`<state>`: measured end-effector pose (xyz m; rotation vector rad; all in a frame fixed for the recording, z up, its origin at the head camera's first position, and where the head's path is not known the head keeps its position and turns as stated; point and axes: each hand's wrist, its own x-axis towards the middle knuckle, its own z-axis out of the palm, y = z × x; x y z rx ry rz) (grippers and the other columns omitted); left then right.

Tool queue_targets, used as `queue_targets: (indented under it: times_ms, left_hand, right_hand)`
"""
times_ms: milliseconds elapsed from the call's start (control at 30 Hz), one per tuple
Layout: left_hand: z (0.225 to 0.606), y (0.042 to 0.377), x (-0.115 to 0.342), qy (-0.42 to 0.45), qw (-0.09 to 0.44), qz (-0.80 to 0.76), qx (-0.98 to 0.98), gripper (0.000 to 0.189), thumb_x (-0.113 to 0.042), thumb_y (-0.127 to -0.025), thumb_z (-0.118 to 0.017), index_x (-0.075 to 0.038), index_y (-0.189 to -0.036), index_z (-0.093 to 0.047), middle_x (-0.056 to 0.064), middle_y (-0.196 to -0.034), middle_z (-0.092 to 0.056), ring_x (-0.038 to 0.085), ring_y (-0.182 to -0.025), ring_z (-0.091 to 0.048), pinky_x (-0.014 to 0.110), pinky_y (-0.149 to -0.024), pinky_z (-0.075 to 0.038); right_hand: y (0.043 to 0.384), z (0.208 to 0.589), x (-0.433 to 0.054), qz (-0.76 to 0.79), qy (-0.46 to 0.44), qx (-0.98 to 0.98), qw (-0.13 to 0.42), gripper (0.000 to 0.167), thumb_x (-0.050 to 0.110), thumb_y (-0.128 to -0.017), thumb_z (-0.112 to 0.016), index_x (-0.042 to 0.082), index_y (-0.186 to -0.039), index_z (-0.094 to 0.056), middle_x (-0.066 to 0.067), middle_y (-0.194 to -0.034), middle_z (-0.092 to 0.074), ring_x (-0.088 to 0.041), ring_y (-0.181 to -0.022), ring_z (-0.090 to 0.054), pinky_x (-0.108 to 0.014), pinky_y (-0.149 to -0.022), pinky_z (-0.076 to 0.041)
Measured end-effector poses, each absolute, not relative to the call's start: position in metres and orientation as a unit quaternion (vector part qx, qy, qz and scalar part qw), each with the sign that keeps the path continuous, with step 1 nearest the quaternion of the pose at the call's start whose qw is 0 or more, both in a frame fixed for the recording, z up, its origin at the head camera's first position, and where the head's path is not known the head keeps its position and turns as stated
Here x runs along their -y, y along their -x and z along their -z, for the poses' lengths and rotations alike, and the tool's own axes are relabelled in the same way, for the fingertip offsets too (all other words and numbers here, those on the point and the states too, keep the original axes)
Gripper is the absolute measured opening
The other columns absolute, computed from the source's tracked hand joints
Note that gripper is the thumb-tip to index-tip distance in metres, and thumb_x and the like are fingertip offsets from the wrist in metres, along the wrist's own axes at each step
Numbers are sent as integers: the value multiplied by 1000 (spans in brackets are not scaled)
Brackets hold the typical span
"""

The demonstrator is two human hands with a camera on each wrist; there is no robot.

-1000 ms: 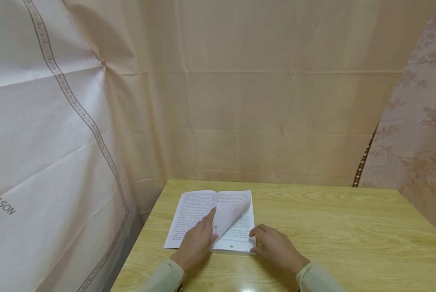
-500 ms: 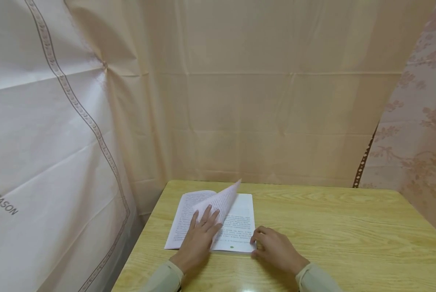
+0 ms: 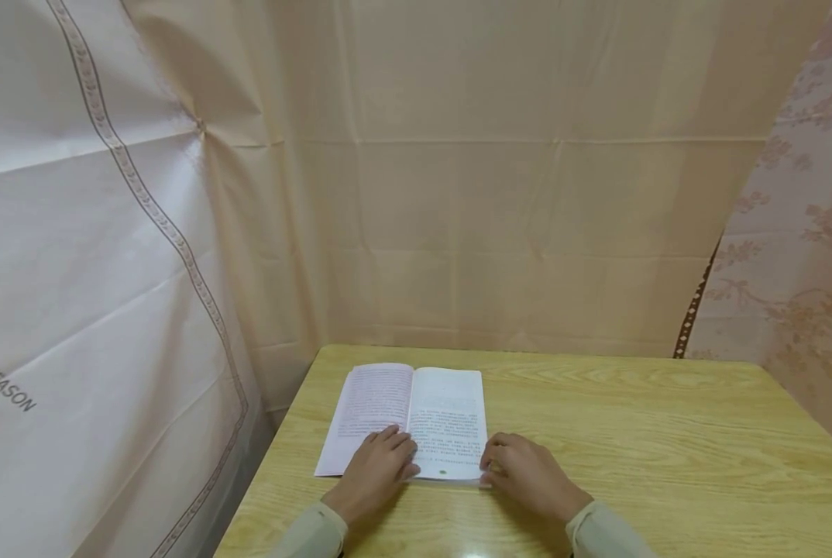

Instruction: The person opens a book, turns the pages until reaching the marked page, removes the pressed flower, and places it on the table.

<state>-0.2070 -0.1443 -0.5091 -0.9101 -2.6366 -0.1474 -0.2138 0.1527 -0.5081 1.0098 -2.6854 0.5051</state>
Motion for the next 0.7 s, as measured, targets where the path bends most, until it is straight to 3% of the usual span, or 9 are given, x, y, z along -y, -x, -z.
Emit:
queue_targets:
  times_ms: [267,533,700]
  left_hand:
    - [507,208,145,325,152,55,932,42,-46,-95,-68,-9,-114,-70,3,-114,-71,26,-112,-63,41,-90,-54]
    - [504,207,141,311,139,42,939,49,-55,-91,-68,-11,-112,-69,2,-110,-71,26,-110,-63,40,-86,-55]
    - [506,208,137,312,150,31,938,51,-58,-90,-67,-13,-114,-71,2,-107,-72,27,-108,-64,40,-84,-56]
  right_hand:
    - [214,505,-153,-168,-356,913,109,4,18,-90,-80,17,-94,-80,8,-101,-71,-12,-94,-65,-34,-79,-58]
    - [214,504,-150,-160,-353,911,139,8,10,-85,-81,14,-91,-80,8,-91,-73,-6,-80,-57,-25,-65,-52]
    - [213,501,-150,-180,-348,905,164,5,12,-86,-82,15,-89,-80,11,-88,-70,-3,-79,-55,-24,-65,-52]
